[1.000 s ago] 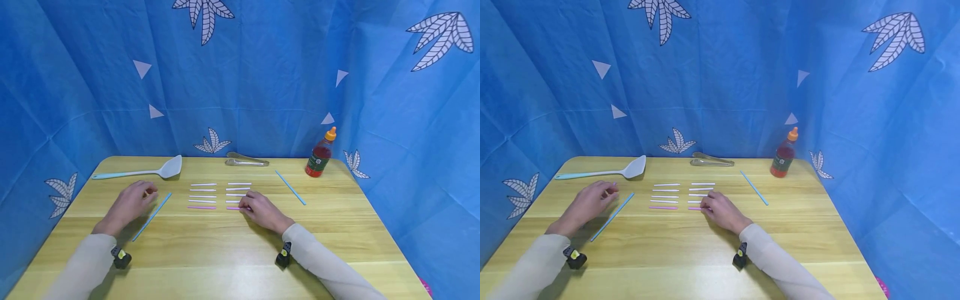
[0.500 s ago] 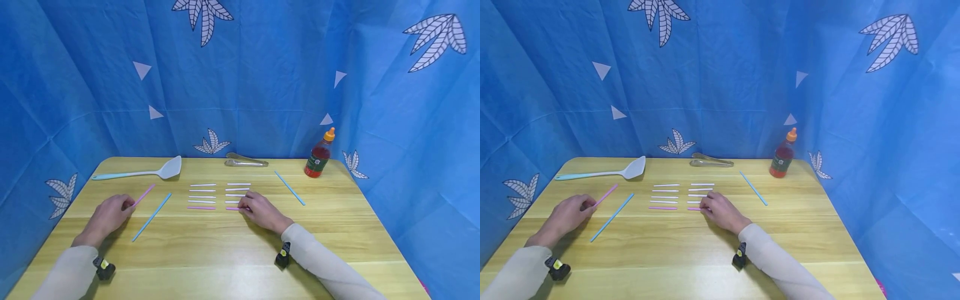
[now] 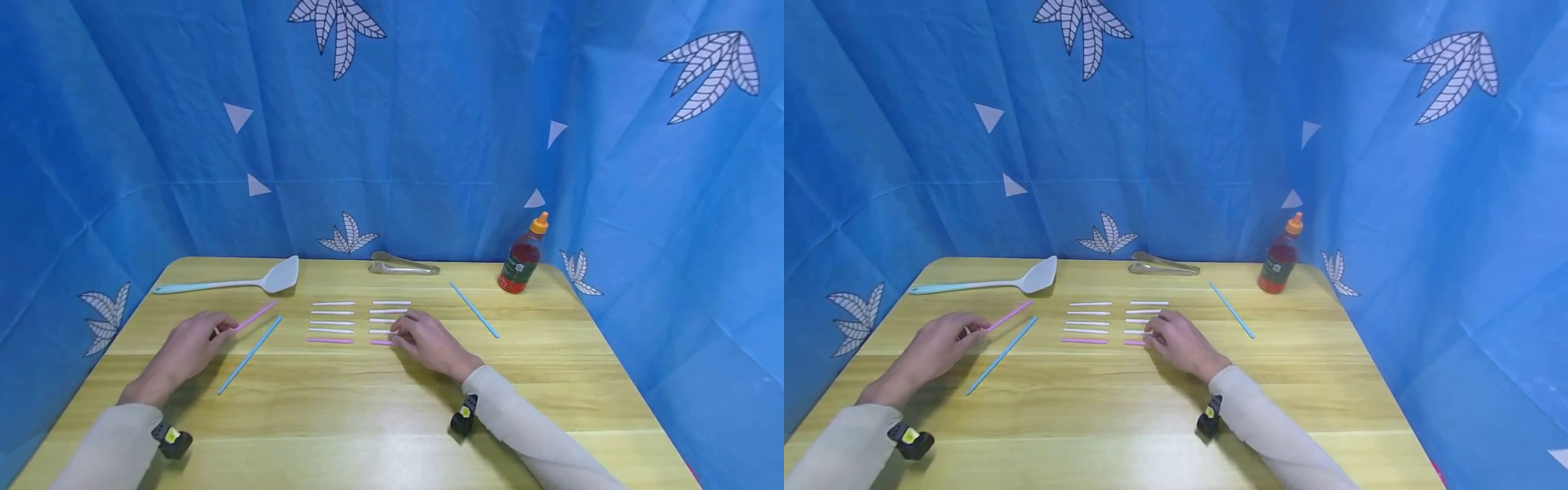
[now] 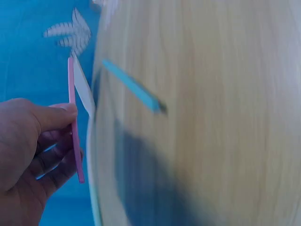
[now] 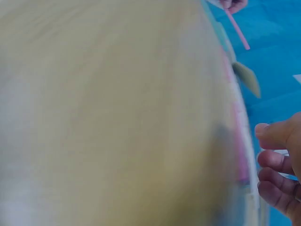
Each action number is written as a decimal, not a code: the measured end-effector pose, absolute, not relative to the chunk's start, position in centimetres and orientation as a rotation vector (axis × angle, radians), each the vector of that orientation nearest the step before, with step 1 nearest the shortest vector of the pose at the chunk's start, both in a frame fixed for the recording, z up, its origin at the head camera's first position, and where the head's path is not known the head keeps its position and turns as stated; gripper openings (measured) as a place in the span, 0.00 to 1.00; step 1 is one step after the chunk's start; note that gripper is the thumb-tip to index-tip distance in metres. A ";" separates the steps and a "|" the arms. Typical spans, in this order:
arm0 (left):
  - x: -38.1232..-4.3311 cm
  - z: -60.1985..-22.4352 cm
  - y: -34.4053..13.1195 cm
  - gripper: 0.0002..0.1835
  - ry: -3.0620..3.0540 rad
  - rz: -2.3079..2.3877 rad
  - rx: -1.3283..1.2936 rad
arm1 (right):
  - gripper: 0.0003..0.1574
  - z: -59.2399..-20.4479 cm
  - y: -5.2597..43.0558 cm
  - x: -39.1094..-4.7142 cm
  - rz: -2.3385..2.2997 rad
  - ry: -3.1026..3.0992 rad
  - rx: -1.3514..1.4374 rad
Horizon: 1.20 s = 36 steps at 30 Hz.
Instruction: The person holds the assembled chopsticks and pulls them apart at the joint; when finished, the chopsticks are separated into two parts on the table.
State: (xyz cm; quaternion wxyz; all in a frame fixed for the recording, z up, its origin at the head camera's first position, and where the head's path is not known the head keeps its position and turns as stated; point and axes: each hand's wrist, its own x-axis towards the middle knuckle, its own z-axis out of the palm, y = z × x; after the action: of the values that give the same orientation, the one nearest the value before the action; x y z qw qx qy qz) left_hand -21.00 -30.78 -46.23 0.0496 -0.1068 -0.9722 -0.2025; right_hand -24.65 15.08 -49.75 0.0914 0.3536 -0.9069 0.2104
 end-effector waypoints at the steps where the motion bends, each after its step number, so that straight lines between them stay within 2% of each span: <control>1: -20.9 -46.0 -30.2 0.08 -2.950 -0.609 -0.361 | 0.09 -49.3 15.1 -24.7 0.628 -2.689 1.037; 7: -20.2 -44.8 -26.4 0.05 -2.878 -0.605 -0.586 | 0.12 -46.5 14.2 -24.9 0.675 -2.657 1.012; 14: -19.5 -44.6 -22.7 0.08 -2.806 -0.548 -0.822 | 0.14 -45.1 11.5 -24.0 0.703 -2.622 1.136; 23: -19.2 -44.7 -19.7 0.08 -2.728 -0.516 -0.959 | 0.17 -45.4 9.7 -22.5 0.774 -2.655 1.261; 36: -19.0 -45.7 -17.7 0.07 -2.630 -0.539 -0.985 | 0.13 -46.2 9.5 -21.7 0.959 -2.705 1.210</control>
State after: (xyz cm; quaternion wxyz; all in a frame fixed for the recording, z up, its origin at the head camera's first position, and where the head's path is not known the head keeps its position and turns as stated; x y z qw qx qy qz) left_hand -18.98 -17.71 -45.66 0.1405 -0.3411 -0.9105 -0.1866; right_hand -21.74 9.52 -46.25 0.0137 0.3886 -0.8684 0.3078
